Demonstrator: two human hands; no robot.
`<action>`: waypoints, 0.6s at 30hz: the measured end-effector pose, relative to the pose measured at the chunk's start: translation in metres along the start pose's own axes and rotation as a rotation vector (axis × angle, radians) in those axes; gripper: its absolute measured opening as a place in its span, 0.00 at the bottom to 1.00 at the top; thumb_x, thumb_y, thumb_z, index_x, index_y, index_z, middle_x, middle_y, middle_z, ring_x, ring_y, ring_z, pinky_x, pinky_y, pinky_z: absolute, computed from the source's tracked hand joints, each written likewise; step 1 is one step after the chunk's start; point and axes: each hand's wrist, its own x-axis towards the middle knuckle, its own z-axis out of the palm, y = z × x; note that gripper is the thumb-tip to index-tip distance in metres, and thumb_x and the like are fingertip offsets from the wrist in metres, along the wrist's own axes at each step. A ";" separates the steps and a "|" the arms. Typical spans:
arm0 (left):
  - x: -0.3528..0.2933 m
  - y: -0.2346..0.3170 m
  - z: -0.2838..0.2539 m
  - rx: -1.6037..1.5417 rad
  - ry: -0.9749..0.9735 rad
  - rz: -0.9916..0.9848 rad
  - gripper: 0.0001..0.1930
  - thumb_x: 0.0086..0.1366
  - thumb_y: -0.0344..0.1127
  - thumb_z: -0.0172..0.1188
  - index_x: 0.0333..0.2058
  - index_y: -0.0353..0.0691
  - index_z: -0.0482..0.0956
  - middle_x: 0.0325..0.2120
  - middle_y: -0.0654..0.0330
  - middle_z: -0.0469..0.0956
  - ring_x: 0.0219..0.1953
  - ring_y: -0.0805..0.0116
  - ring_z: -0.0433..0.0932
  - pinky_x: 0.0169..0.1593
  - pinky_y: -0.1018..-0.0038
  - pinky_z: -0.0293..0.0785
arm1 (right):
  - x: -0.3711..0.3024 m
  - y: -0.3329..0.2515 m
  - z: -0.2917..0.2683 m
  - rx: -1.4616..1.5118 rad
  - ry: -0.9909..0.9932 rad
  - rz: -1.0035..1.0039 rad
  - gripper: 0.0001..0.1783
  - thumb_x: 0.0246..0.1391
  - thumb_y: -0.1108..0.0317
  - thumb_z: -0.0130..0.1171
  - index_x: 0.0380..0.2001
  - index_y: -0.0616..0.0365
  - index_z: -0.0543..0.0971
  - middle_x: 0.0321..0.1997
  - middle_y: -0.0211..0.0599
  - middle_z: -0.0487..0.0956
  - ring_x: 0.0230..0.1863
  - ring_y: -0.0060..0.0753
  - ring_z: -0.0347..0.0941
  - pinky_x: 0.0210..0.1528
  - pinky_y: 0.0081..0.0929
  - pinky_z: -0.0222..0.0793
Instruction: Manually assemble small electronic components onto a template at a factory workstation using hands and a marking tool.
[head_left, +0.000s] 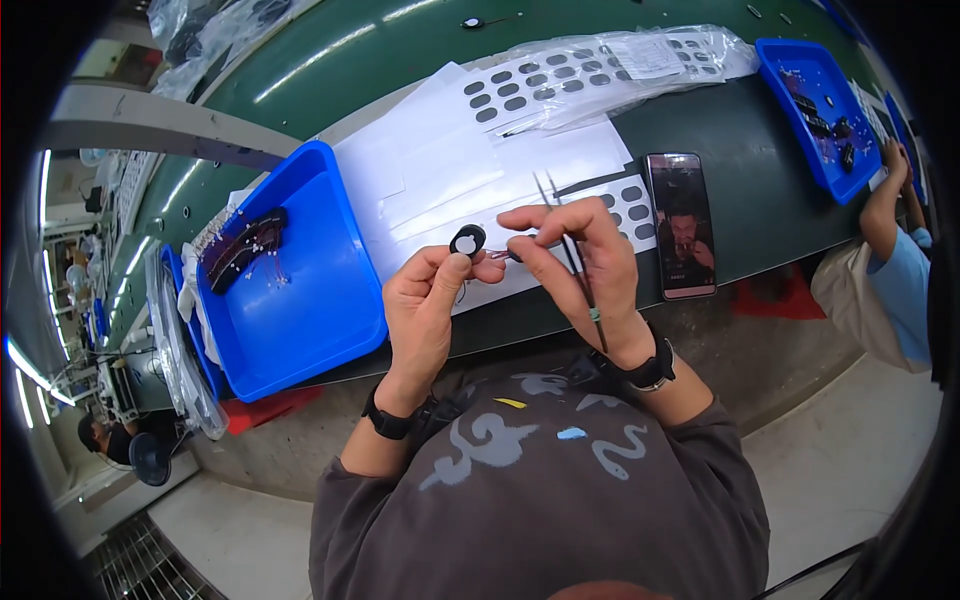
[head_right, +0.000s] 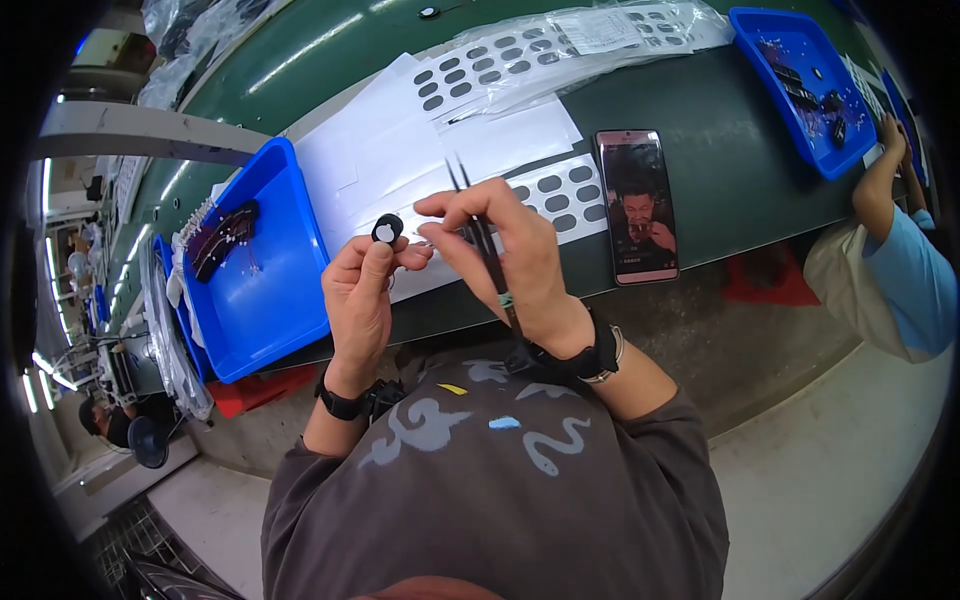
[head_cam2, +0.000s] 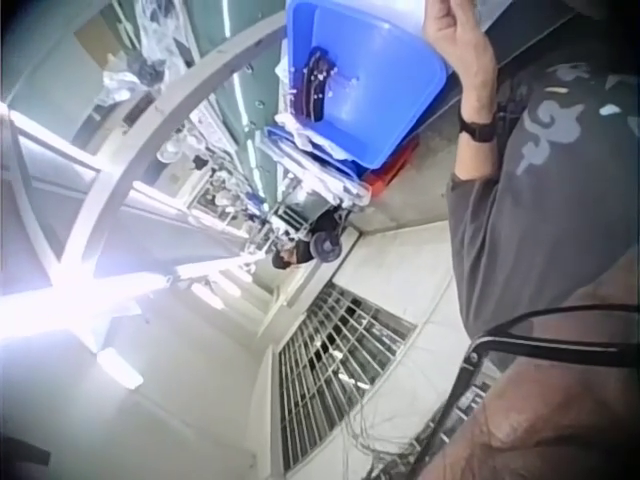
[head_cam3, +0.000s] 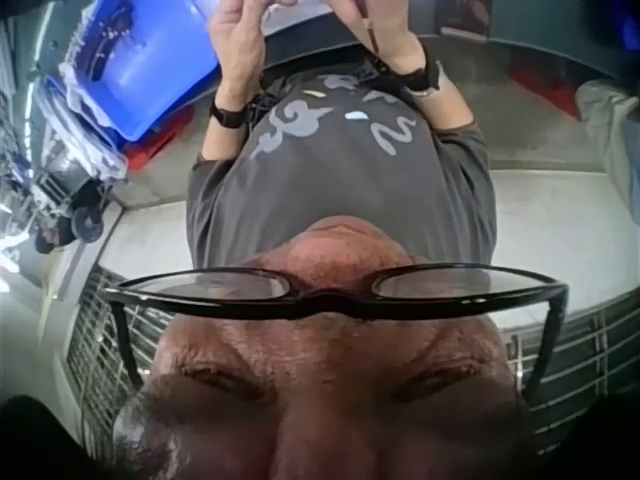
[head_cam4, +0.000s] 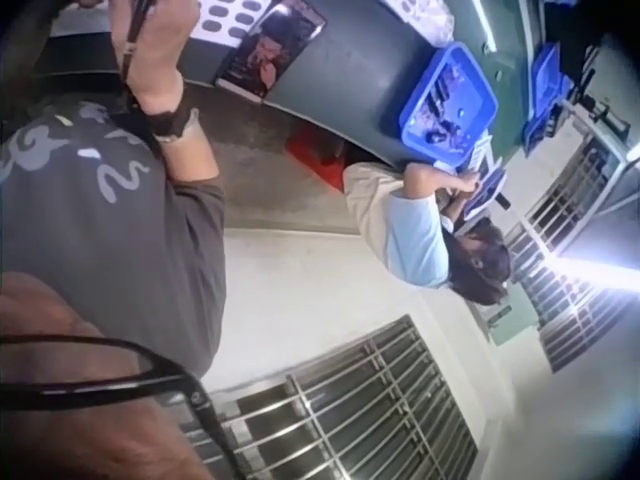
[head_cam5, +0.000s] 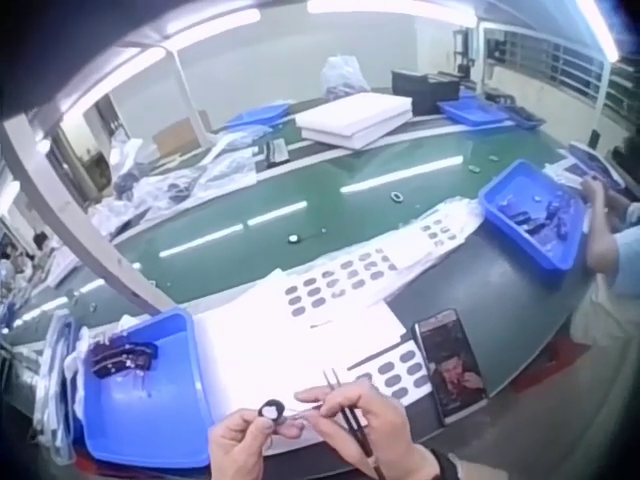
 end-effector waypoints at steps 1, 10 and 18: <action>0.000 0.000 0.001 0.004 -0.007 0.017 0.10 0.75 0.32 0.55 0.43 0.30 0.80 0.34 0.53 0.86 0.41 0.68 0.84 0.50 0.73 0.78 | 0.001 -0.003 0.002 0.024 -0.011 0.034 0.13 0.58 0.80 0.64 0.37 0.58 0.69 0.45 0.47 0.83 0.46 0.25 0.79 0.48 0.20 0.72; -0.005 0.002 0.006 0.242 0.009 0.091 0.07 0.71 0.29 0.60 0.40 0.30 0.81 0.34 0.55 0.86 0.39 0.72 0.84 0.43 0.77 0.78 | -0.004 -0.003 0.006 0.149 -0.043 0.180 0.12 0.59 0.80 0.63 0.37 0.58 0.69 0.41 0.42 0.82 0.42 0.21 0.78 0.46 0.20 0.73; 0.001 0.006 0.003 0.833 -0.027 0.562 0.05 0.65 0.27 0.64 0.38 0.34 0.84 0.31 0.54 0.85 0.35 0.65 0.85 0.43 0.73 0.80 | -0.008 0.011 -0.001 0.290 -0.070 0.233 0.12 0.60 0.78 0.62 0.37 0.56 0.68 0.38 0.39 0.81 0.40 0.22 0.77 0.47 0.21 0.73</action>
